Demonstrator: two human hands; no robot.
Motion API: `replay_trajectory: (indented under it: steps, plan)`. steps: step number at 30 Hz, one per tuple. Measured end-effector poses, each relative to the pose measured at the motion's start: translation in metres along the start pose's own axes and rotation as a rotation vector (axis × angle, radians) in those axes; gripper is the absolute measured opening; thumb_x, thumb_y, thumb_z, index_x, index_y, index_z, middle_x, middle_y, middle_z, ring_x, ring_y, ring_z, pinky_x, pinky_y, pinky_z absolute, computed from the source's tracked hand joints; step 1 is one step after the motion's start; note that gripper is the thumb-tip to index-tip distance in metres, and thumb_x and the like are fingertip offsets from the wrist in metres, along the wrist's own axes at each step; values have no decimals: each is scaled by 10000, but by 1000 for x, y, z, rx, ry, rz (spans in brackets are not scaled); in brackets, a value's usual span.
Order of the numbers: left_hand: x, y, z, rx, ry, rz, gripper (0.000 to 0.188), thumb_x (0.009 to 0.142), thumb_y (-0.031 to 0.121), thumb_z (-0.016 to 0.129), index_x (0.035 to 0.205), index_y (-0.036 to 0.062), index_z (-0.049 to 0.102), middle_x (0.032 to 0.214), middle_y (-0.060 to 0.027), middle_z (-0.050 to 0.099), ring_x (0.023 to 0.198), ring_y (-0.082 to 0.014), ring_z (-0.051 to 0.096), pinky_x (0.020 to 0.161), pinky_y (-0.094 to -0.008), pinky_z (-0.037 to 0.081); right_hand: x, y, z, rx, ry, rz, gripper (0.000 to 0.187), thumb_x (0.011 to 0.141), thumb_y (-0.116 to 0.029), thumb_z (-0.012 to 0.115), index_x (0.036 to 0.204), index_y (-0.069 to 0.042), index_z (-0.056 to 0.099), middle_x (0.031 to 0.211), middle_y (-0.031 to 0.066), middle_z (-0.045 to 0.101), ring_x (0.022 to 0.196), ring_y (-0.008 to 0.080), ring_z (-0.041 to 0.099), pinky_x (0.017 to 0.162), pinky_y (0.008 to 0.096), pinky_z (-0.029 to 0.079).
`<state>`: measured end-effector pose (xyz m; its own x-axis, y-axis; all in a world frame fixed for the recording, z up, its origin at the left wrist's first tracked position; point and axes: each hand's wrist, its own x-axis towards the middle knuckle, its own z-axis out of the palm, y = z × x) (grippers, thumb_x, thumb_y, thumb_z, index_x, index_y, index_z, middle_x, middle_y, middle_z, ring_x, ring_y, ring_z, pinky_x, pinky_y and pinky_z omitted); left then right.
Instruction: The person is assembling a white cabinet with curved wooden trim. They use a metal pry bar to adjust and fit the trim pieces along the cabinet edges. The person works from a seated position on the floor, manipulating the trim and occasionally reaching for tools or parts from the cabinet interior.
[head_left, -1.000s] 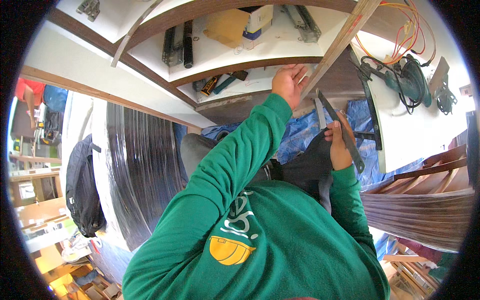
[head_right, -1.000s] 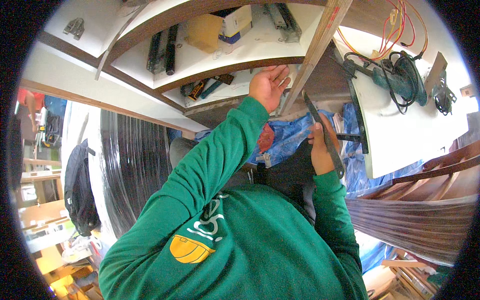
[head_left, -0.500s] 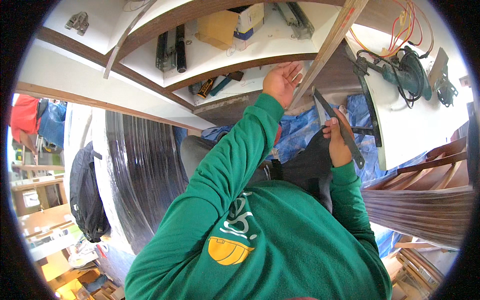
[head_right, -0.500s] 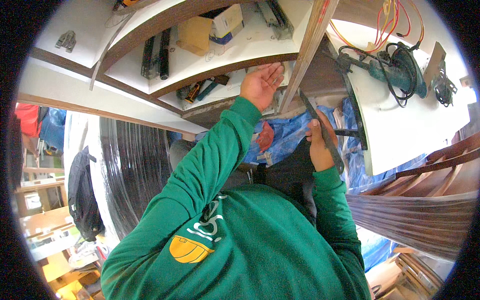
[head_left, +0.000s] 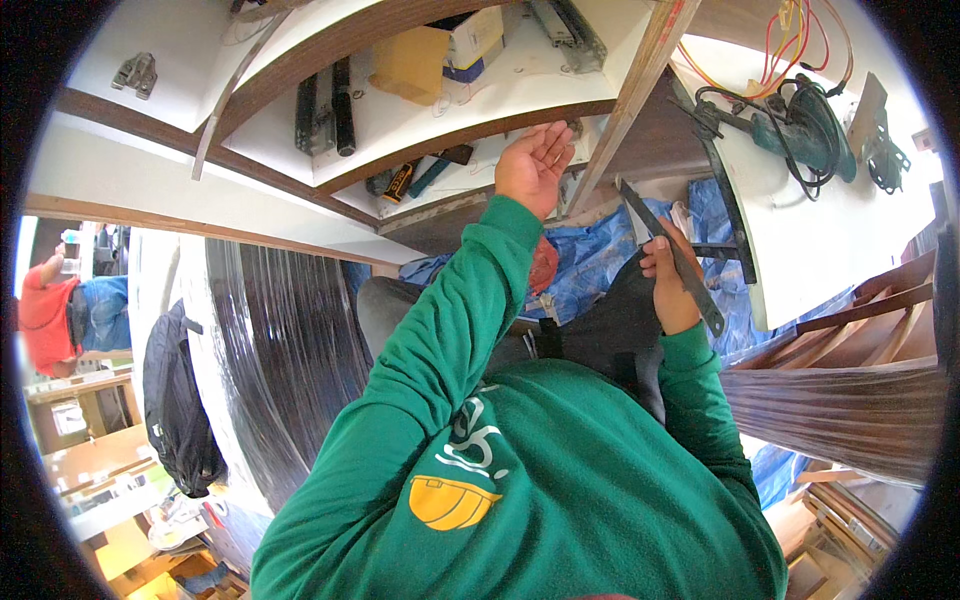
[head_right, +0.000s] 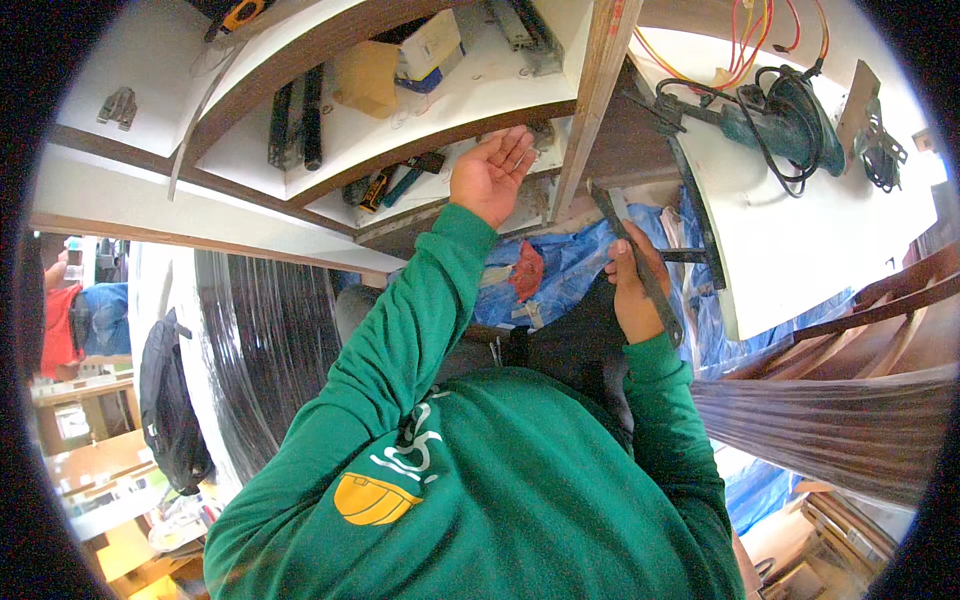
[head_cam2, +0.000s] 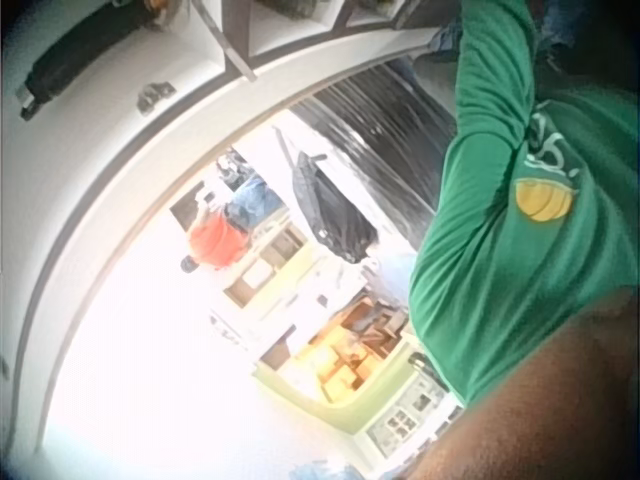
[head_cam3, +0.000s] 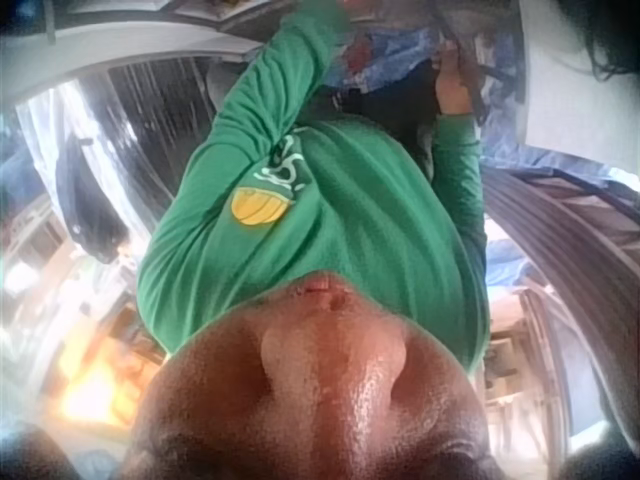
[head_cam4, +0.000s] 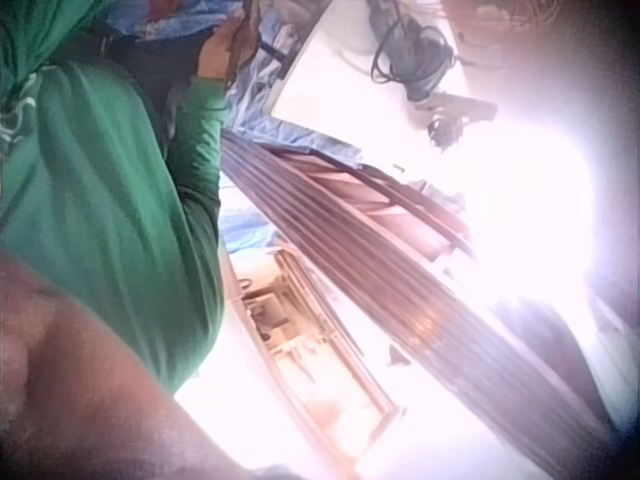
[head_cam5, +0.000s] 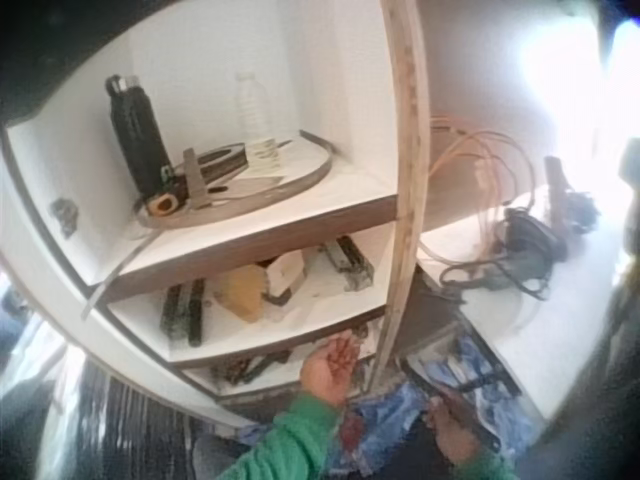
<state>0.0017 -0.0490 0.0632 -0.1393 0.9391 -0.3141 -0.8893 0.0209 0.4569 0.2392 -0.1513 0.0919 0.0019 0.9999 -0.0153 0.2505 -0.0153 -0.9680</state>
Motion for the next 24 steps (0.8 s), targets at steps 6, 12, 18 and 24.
replay_trajectory:
  steps: [6, 12, 18, 24]
  plan:
    - [4, 1, 7, 49, -62, -62, 234, 933, 90, 498, 1154, 18, 525, 1204, -158, 637, 1127, -277, 611, 968, -429, 473, 0, 2, 1, -9, -14, 15, 451, 1014, -320, 524, 1342, -10, 544, 896, 63, 635, 747, 112, 587, 681, 257, 503]
    - [14, -7, 15, 69, -84, -86, 278, 933, 81, 499, 1193, -18, 500, 1213, -157, 627, 1141, -274, 598, 975, -438, 469, 2, -1, 3, 2, -27, 11, 464, 1009, -337, 532, 1343, -15, 545, 890, 64, 639, 745, 111, 589, 679, 257, 502]
    - [22, -11, 22, 170, -160, -165, 324, 924, 69, 506, 1232, -33, 498, 1208, -135, 624, 1133, -269, 591, 979, -449, 473, 7, -9, 7, 18, -12, 6, 476, 1010, -346, 526, 1347, -10, 538, 895, 66, 642, 743, 118, 595, 676, 263, 504]
    - [17, -3, 14, 172, -132, -131, 297, 912, 63, 534, 1200, -11, 549, 1190, -105, 636, 1111, -245, 594, 965, -445, 478, 29, -18, 20, 85, -23, 10, 475, 1011, -334, 527, 1341, 8, 526, 898, 73, 642, 744, 117, 596, 674, 262, 504]
